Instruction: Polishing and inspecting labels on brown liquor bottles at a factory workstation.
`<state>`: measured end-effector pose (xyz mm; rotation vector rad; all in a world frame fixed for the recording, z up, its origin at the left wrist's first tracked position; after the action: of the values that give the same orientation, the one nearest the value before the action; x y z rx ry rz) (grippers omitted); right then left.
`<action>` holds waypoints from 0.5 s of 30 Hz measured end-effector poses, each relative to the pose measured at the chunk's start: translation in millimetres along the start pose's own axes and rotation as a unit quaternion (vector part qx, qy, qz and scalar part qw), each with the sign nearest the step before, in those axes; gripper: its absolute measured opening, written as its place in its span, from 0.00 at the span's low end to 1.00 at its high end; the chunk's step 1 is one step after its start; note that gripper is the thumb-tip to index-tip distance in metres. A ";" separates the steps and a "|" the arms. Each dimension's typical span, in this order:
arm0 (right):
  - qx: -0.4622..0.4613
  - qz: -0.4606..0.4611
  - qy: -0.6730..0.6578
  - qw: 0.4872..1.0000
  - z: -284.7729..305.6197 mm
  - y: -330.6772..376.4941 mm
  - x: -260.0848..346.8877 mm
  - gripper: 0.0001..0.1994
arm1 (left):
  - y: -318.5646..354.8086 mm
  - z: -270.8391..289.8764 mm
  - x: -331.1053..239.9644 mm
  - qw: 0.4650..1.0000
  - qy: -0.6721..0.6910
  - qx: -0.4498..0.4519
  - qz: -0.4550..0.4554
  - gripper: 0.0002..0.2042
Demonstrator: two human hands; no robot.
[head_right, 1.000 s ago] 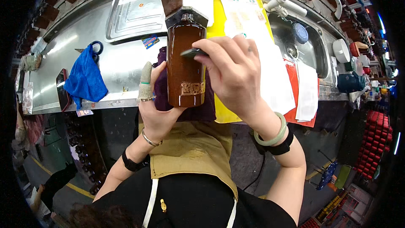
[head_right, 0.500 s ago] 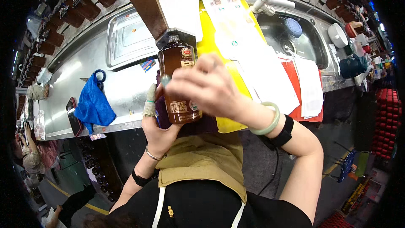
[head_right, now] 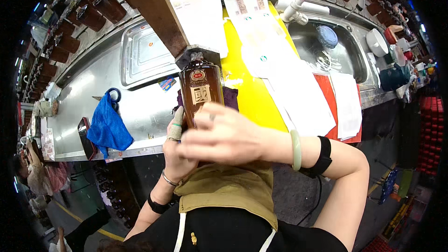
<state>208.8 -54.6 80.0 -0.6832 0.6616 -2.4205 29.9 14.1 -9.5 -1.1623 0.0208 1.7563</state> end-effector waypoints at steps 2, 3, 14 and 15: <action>-0.152 -0.169 0.053 0.972 5.6 -14.3 -53.5 0.12 | 3.6 -0.1 0.4 0.997 0.039 -0.006 0.064 0.46; -0.177 -0.161 0.115 0.964 15.4 -17.4 -78.4 0.12 | 1.5 0.6 -0.6 0.999 0.022 -0.015 0.027 0.45; -0.137 -0.197 0.042 0.970 14.9 -12.0 -44.0 0.14 | 0.6 -1.5 -4.4 0.999 0.035 -0.025 0.032 0.41; -0.168 -0.217 0.082 0.958 17.0 -10.9 -66.6 0.14 | 4.9 -3.4 3.4 0.999 0.024 -0.023 0.033 0.42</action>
<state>263.5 -11.6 77.5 -0.8400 1.1069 -2.8198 28.5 12.4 -16.0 -1.2488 0.0485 1.7938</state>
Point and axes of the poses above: each hand's wrist, its own y-axis away from the middle knuckle, its own z-axis out of the back of the hand, x = y × z, the point moved 3 cm from there along -y, towards the middle knuckle, and after that the axes turned 8 degrees about -z, right-handed, at the moved point
